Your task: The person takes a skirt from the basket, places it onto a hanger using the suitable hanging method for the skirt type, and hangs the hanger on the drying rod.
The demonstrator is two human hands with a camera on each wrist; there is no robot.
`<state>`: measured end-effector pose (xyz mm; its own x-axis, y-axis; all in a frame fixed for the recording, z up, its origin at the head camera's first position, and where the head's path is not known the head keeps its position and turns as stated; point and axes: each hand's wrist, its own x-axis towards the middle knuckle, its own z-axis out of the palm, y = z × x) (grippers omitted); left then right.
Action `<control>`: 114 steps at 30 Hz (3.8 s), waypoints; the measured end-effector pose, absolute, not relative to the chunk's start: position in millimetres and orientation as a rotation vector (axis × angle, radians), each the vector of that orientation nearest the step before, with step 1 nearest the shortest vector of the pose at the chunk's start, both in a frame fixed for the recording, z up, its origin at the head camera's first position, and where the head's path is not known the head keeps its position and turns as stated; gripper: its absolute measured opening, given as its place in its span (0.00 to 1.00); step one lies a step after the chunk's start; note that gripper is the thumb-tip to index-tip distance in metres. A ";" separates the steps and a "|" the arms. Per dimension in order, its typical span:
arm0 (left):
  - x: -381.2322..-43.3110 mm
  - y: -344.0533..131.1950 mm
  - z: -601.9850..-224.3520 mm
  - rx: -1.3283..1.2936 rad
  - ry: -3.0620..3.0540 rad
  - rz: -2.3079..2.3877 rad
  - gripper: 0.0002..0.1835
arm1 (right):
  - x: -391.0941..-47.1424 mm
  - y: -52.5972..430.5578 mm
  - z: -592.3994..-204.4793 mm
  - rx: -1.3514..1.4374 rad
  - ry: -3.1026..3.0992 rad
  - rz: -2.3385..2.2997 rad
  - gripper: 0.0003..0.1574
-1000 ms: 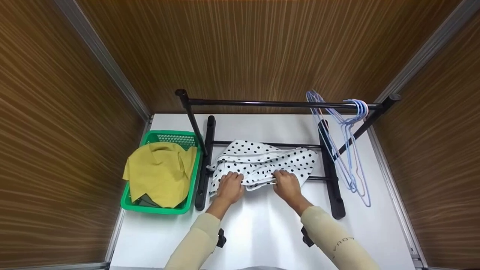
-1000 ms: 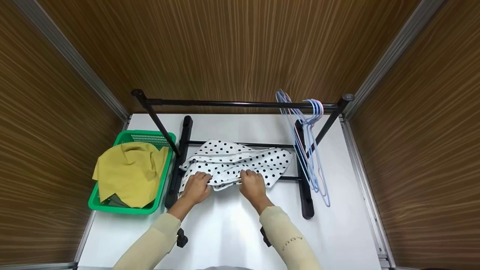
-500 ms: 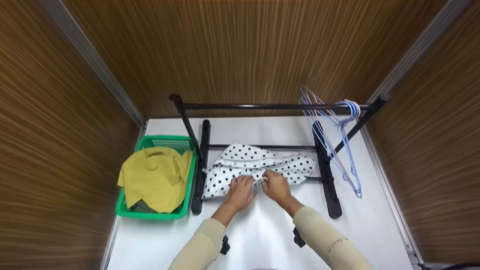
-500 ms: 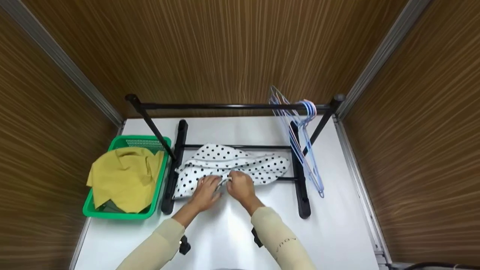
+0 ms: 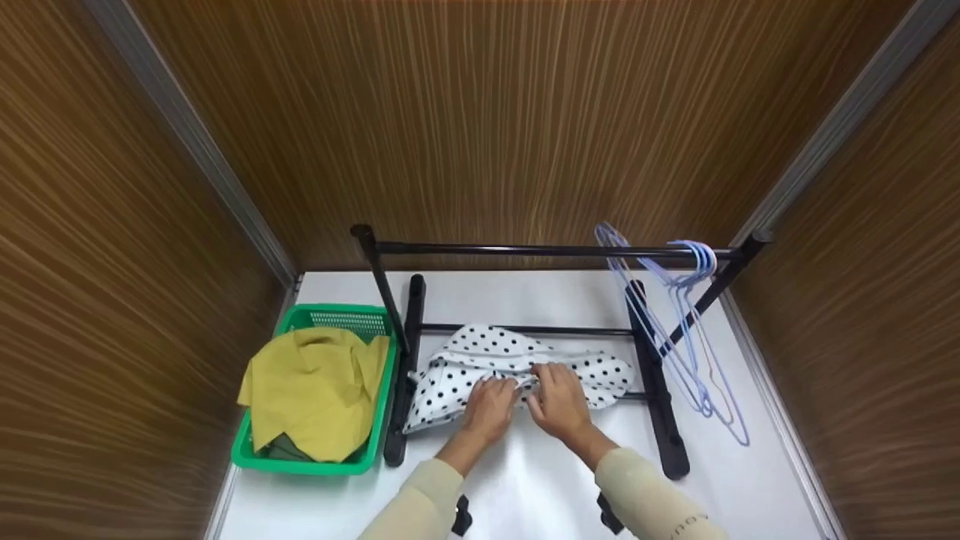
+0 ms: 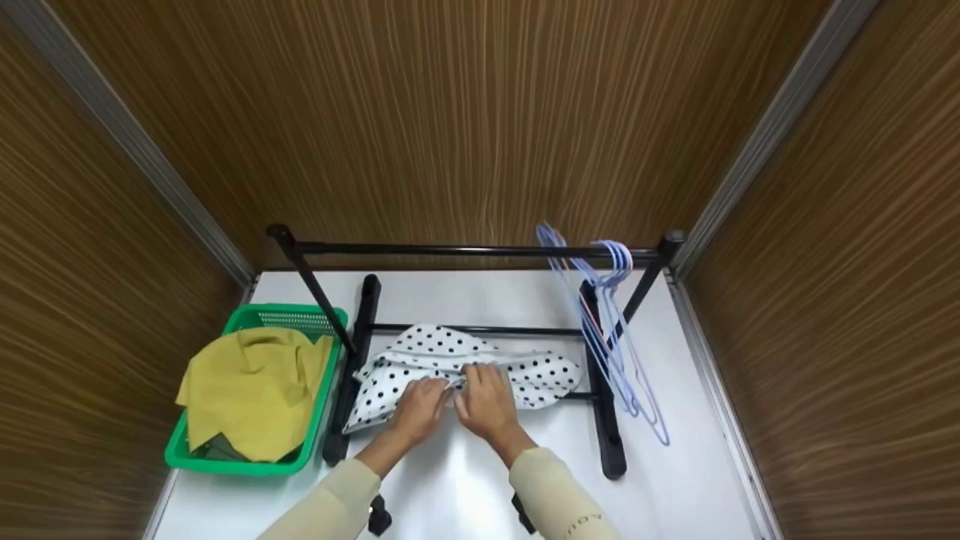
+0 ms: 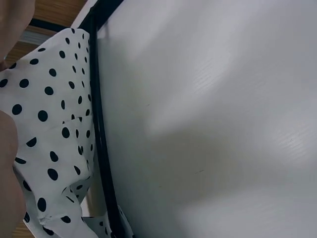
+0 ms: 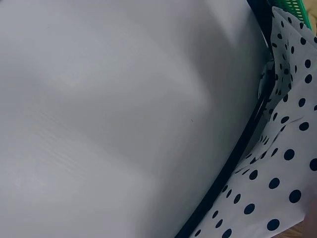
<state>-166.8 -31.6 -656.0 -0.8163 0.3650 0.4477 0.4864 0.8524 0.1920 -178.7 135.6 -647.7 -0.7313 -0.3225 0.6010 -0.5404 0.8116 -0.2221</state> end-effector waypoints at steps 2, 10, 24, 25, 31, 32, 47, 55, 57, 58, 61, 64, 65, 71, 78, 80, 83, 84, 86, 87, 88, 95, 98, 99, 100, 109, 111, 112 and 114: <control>-160.5 -28.5 -657.4 -0.633 -2.676 -0.436 0.09 | -173.1 138.5 -649.2 0.674 -2.432 0.474 0.18; -173.1 -25.0 -644.4 -0.697 -2.771 -0.350 0.13 | -182.3 142.6 -638.2 0.721 -2.463 0.312 0.12; -174.0 -31.4 -645.7 -0.907 -2.812 -0.098 0.16 | -183.8 153.6 -631.0 1.035 -2.744 0.184 0.09; -172.5 -31.7 -645.9 -0.913 -2.819 -0.096 0.17 | -183.2 154.0 -630.5 1.054 -2.746 0.162 0.09; -170.8 -29.2 -642.3 -0.938 -2.880 -0.077 0.17 | -179.2 156.6 -627.8 1.087 -2.708 0.065 0.10; -173.0 -27.9 -641.1 -0.937 -2.877 -0.064 0.17 | -180.2 157.3 -626.7 1.079 -2.696 0.059 0.10; -179.5 -31.2 -647.7 -0.943 -2.820 -0.110 0.13 | -182.4 165.9 -619.9 1.018 -2.627 0.065 0.10; -179.0 -29.3 -645.4 -0.954 -2.645 -0.107 0.14 | -180.9 164.0 -618.1 1.080 -2.444 -0.111 0.09; -179.3 -33.7 -647.0 -0.954 -2.618 -0.122 0.15 | -182.6 166.0 -618.6 1.078 -2.407 -0.103 0.09; -179.3 -36.4 -647.7 -0.958 -2.607 -0.124 0.15 | -183.2 166.6 -618.6 1.081 -2.394 -0.100 0.09; -179.2 -41.5 -648.2 -0.964 -2.596 -0.102 0.15 | -182.8 165.8 -617.5 1.099 -2.373 -0.134 0.10; -180.7 -37.2 -644.1 -0.962 -2.597 -0.057 0.13 | -180.6 162.9 -614.9 1.121 -2.365 -0.190 0.11; -181.4 -34.9 -642.7 -0.961 -2.595 -0.047 0.12 | -180.3 162.6 -614.5 1.122 -2.361 -0.204 0.12; -182.6 -34.7 -642.6 -0.981 -2.541 -0.048 0.15 | -184.9 168.3 -614.2 1.154 -2.282 -0.155 0.08; -189.6 -36.6 -639.3 -1.002 -2.409 -0.045 0.14 | -190.1 168.6 -610.1 1.175 -2.287 -0.152 0.09; -190.8 -37.0 -638.6 -1.022 -2.384 -0.059 0.14 | -189.8 168.7 -608.5 1.173 -2.298 -0.161 0.09; -191.6 -40.4 -639.1 -1.031 -2.378 -0.070 0.14 | -191.3 169.6 -606.9 1.180 -2.285 -0.136 0.07; -191.8 -42.2 -639.4 -1.028 -2.384 -0.077 0.14 | -192.3 169.8 -606.4 1.182 -2.276 -0.124 0.07; -192.0 -47.0 -640.7 -1.012 -2.407 -0.076 0.13 | -193.9 169.8 -605.4 1.186 -2.259 -0.099 0.07; -192.1 -49.6 -641.3 -1.000 -2.418 -0.070 0.13 | -194.6 169.7 -604.6 1.188 -2.251 -0.089 0.07; -192.1 -52.0 -641.5 -0.992 -2.428 -0.065 0.12 | -195.1 169.4 -604.0 1.188 -2.245 -0.080 0.08; -192.3 -54.9 -635.6 -0.996 -2.463 -0.058 0.12 | -195.7 165.7 -600.8 1.155 -2.287 -0.096 0.10; -193.0 -51.7 -633.0 -1.012 -2.434 -0.067 0.12 | -195.9 164.5 -601.3 1.155 -2.315 -0.109 0.12; -193.2 -51.0 -632.5 -1.020 -2.418 -0.069 0.12 | -196.0 164.2 -601.5 1.158 -2.316 -0.115 0.13; -193.3 -50.4 -632.2 -1.027 -2.405 -0.068 0.12 | -196.1 164.1 -601.6 1.162 -2.315 -0.120 0.13; -195.6 -56.7 -631.4 -1.007 -2.364 -0.036 0.10 | -197.2 162.5 -596.8 1.162 -2.258 -0.140 0.14; -196.1 -59.0 -632.2 -1.008 -2.350 -0.042 0.09 | -197.4 161.8 -596.9 1.159 -2.261 -0.134 0.14; -196.3 -60.0 -632.7 -1.013 -2.342 -0.046 0.09 | -197.6 161.6 -597.4 1.156 -2.261 -0.129 0.14; -196.7 -61.6 -633.8 -1.032 -2.324 -0.063 0.08 | -197.8 161.0 -598.0 1.151 -2.258 -0.121 0.14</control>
<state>-196.7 -61.6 -633.8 -0.5261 0.6629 0.5327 0.6908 0.6985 -0.1870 -197.8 161.0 -598.0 -0.4476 -0.7633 0.4660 -0.7090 0.6204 0.3354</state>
